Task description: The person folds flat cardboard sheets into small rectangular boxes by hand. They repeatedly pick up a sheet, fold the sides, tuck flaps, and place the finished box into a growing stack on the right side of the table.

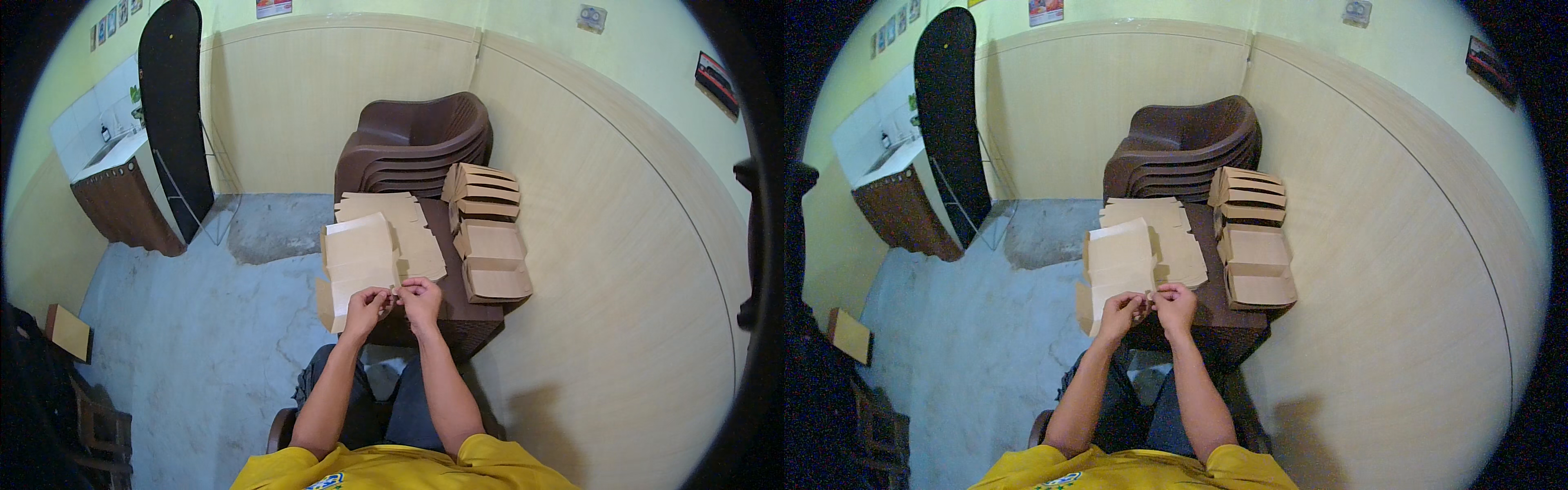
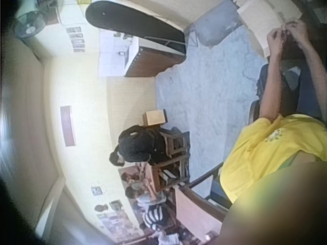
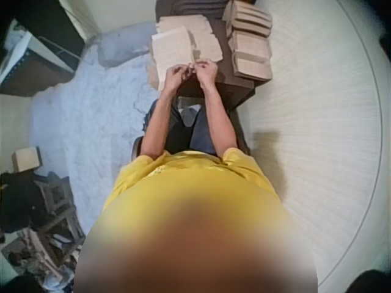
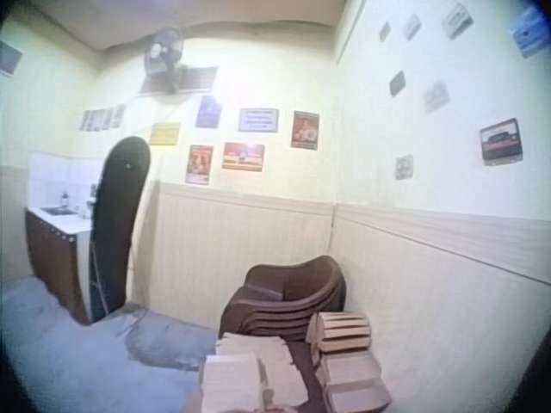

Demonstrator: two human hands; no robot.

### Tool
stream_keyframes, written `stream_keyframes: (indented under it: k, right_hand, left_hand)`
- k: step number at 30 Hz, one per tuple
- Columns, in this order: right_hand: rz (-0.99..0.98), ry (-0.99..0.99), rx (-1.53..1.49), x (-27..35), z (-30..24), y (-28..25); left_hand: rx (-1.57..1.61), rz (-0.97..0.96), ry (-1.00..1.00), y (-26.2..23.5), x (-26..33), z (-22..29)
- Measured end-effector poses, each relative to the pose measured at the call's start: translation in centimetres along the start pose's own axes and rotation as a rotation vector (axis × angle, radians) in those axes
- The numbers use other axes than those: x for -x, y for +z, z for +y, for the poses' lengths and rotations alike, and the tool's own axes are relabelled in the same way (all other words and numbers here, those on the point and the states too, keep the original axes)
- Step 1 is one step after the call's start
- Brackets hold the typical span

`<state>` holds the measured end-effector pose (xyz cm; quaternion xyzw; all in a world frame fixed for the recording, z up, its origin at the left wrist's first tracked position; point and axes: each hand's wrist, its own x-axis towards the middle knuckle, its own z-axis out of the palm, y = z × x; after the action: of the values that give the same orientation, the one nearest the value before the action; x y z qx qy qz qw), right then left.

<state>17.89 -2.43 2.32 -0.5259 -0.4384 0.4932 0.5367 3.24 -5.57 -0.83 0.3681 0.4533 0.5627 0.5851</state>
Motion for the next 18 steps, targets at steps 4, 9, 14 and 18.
stream_keyframes:
  k: [4, 9, 14, 18]
  right_hand:
    - [-0.045, -0.003, -0.018, -0.1, -0.1, -0.4]
    - [-0.108, -0.002, 0.009, 0.0, 0.2, -1.2]
    - [-0.183, 0.062, 0.0, 0.3, 0.5, -2.2]
    - [-0.174, 0.068, -0.065, 0.2, 1.1, -2.5]
  left_hand:
    - [-0.084, -0.006, 0.033, 0.4, -0.5, 0.4]
    - [-0.035, -0.045, -0.053, 0.3, -0.5, 0.4]
    - [-0.06, -0.015, -0.047, 0.3, -0.9, -0.2]
    - [-0.079, -0.016, -0.058, 0.3, -1.4, -0.9]
